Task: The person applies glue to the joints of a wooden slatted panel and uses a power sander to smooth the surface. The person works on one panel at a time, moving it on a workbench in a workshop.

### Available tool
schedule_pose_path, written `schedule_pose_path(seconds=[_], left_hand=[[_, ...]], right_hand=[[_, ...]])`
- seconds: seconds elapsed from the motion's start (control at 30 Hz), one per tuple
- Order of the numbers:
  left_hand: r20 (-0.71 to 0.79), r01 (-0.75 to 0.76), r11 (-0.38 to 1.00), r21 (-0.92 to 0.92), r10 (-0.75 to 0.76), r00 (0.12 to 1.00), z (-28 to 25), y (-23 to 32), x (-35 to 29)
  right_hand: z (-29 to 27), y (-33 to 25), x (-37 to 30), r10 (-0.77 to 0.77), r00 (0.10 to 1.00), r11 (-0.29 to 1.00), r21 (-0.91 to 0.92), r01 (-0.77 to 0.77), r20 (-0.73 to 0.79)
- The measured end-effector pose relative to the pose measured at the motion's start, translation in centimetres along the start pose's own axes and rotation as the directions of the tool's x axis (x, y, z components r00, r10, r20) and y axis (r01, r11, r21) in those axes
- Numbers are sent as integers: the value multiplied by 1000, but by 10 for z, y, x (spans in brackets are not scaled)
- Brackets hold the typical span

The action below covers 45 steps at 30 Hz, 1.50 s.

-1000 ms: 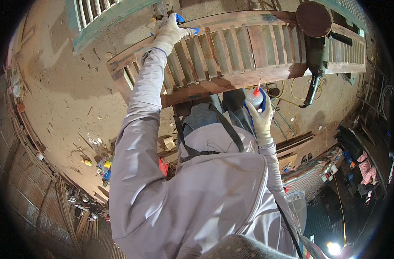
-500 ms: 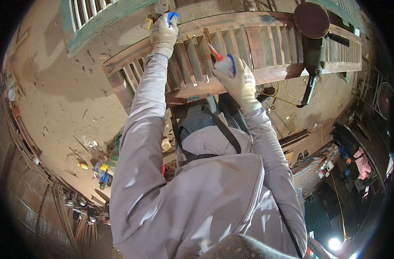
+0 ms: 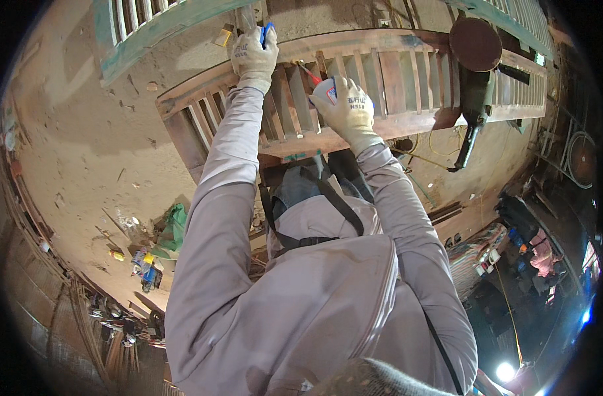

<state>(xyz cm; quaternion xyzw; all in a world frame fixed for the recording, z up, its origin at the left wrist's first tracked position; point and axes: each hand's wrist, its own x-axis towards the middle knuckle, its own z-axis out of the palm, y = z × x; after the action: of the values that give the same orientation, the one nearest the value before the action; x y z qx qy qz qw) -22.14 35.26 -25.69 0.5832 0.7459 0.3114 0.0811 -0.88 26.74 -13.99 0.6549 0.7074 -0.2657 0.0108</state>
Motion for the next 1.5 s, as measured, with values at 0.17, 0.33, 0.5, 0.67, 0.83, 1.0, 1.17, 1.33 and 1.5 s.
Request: schedule_pose_path(seconds=[0.17, 0.33, 0.5, 0.67, 0.83, 1.0, 1.17, 1.33, 1.5], left_hand=[[11, 44, 999, 24, -44, 999, 3, -4, -1], [-74, 31, 999, -32, -33, 997, 6, -5, 0], [-66, 11, 995, -102, -18, 998, 2, -1, 0], [-53, 23, 993, -113, -29, 998, -1, 1, 1], [-41, 42, 993, -108, -46, 998, -1, 4, 3], [-76, 36, 994, -104, -44, 996, 9, -6, 0], [16, 93, 995, -37, -93, 996, 26, -30, 1], [-128, -3, 825, -565, -84, 988, 39, -29, 0], [70, 223, 942, -250, -212, 975, 30, -26, -7]], right_hand=[[-1, 0, 3, -26, 1000, 1000, 0, 26, 3], [2, 0, 8, -20, 1000, 1000, -15, 20, 14], [0, 0, 5, -36, 999, 999, 3, 36, 9], [-5, 2, 1, -19, 999, 999, 45, 18, 29], [-4, 5, 1, -4, 1000, 995, 101, 2, 19], [-6, 12, 6, 19, 995, 952, 305, 13, -102], [-15, 5, 24, -24, 970, 890, 436, 130, -240], [-15, -31, 41, -150, 961, 873, 425, 239, -233], [-23, -38, 64, -148, 969, 921, 329, 208, -200]])
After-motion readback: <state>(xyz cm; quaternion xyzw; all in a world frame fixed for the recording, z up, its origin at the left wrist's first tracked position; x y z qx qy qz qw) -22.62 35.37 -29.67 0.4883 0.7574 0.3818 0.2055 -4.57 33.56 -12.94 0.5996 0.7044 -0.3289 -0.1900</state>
